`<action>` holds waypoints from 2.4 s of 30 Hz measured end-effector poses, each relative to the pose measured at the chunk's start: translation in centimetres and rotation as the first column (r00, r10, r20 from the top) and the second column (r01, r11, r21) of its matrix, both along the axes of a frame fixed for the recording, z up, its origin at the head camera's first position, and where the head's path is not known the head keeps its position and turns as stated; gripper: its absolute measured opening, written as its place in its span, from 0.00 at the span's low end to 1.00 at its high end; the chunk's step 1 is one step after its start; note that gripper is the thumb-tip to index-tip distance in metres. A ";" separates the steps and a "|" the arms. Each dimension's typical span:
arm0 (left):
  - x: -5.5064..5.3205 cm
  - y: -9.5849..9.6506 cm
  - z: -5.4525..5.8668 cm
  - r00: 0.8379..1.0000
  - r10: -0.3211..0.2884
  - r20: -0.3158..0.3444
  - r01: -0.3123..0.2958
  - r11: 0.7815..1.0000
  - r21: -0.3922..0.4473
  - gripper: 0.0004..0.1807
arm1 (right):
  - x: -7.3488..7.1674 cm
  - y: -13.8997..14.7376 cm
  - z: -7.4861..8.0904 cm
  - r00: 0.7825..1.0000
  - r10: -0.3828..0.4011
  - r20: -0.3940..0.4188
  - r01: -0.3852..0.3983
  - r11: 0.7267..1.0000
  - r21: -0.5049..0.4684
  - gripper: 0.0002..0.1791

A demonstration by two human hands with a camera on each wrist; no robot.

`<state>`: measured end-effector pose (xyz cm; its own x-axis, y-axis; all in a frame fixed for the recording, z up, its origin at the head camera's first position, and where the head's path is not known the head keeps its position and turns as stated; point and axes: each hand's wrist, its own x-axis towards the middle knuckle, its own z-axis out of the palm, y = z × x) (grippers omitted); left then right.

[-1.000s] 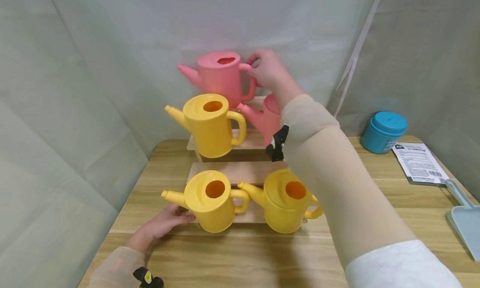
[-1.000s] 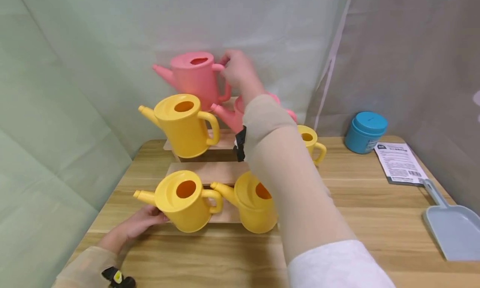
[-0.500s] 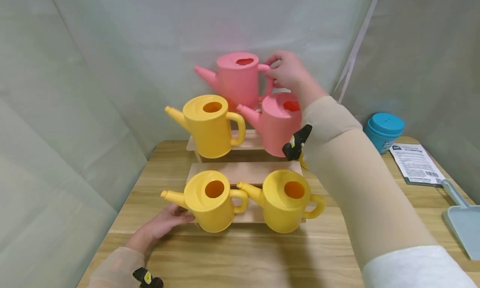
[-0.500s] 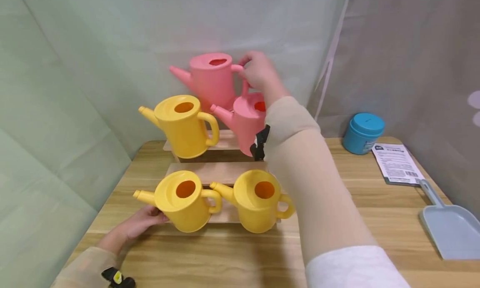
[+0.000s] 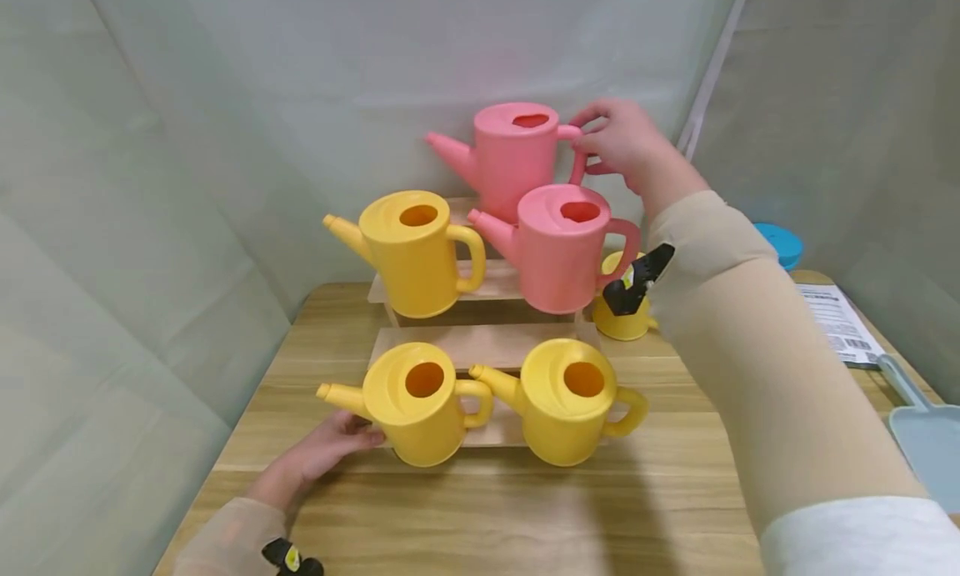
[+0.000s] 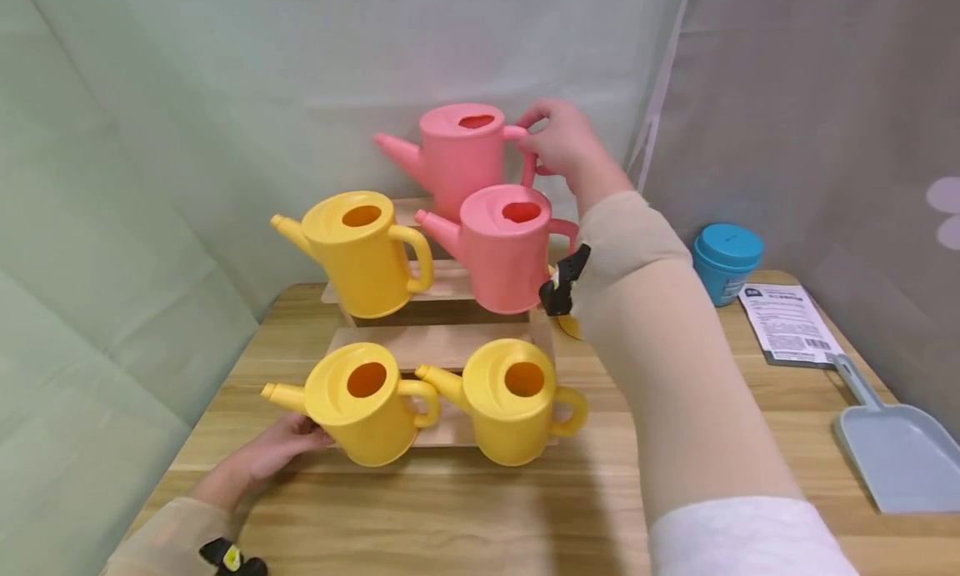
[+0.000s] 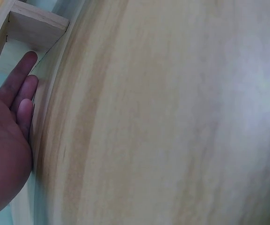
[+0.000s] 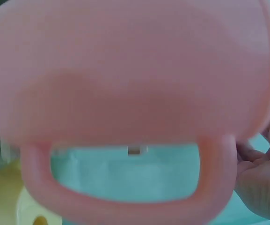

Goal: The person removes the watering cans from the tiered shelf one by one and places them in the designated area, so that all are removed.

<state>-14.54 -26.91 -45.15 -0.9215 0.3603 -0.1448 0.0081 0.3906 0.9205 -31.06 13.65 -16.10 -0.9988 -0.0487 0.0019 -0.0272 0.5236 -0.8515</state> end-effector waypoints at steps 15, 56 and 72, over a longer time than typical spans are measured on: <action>0.2 0.0 0.1 1.000 0.001 -0.009 -0.001 1.000 -0.020 0.32 | -0.1 2.8 -1.5 0.998 0.016 -0.061 -0.022 0.995 -0.098 0.28; -0.3 -0.3 -0.3 0.997 -0.056 -0.057 0.055 0.998 -0.016 0.30 | 0.6 10.5 -2.9 0.975 -0.212 -0.065 0.183 0.935 -0.304 0.23; -0.5 -0.3 -0.1 0.995 -0.065 -0.074 0.064 0.998 -0.011 0.30 | 2.4 15.8 -4.6 0.955 -0.294 -0.037 0.265 0.904 -0.334 0.30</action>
<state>-15.07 -27.23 -45.20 -0.9047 0.4184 -0.0800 0.1017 0.3946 0.9132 -28.70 29.46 -20.74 -0.9667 0.2500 0.0548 0.0011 0.2181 -0.9759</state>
